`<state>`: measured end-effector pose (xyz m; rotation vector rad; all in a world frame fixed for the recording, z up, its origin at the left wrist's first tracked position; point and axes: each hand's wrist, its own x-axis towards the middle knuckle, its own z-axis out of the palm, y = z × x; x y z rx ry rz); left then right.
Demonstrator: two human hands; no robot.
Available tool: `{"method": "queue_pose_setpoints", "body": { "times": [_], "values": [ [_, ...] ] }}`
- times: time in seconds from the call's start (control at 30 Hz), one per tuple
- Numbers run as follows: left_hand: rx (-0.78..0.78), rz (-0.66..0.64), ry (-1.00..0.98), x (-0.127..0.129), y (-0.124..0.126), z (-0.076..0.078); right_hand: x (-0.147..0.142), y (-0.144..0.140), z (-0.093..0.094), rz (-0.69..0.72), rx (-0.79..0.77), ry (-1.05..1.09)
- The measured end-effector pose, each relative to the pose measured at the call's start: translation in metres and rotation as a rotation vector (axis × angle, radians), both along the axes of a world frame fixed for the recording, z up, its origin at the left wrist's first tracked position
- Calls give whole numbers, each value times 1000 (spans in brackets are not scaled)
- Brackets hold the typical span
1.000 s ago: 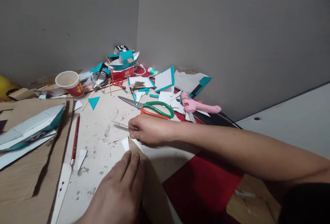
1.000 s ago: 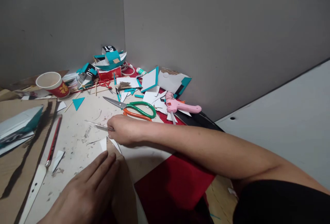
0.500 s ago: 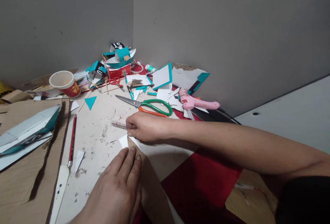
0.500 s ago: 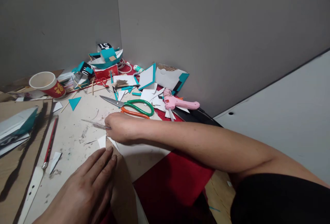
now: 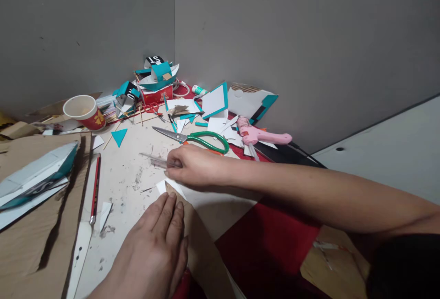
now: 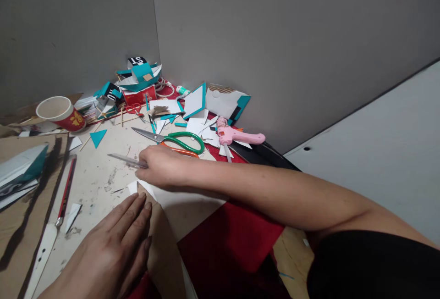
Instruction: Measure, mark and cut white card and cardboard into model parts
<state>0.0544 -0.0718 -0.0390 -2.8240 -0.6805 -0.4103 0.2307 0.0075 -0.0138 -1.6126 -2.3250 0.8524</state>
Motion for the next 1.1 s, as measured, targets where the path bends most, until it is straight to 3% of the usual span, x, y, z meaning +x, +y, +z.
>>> {"method": "queue_pose_setpoints", "body": {
  "times": [0.2, 0.5, 0.73, 0.97, 1.1],
  "values": [
    [-43, 8, 5, -4, 2, -1, 16, -21, 7, -69, -16, 283],
    [-47, 14, 31, -3, 2, 2, 38, -69, -3, -124, -143, 354],
    [-8, -10, 62, -4, 3, -1, 38, -84, -20, -52, 16, 281],
    [15, 1, 99, -5, 1, -1, 29, -77, -21, -5, 124, 257],
    [25, -59, 93, -5, 2, 3, 29, -77, -21, -30, 129, 231]
  ]
}}
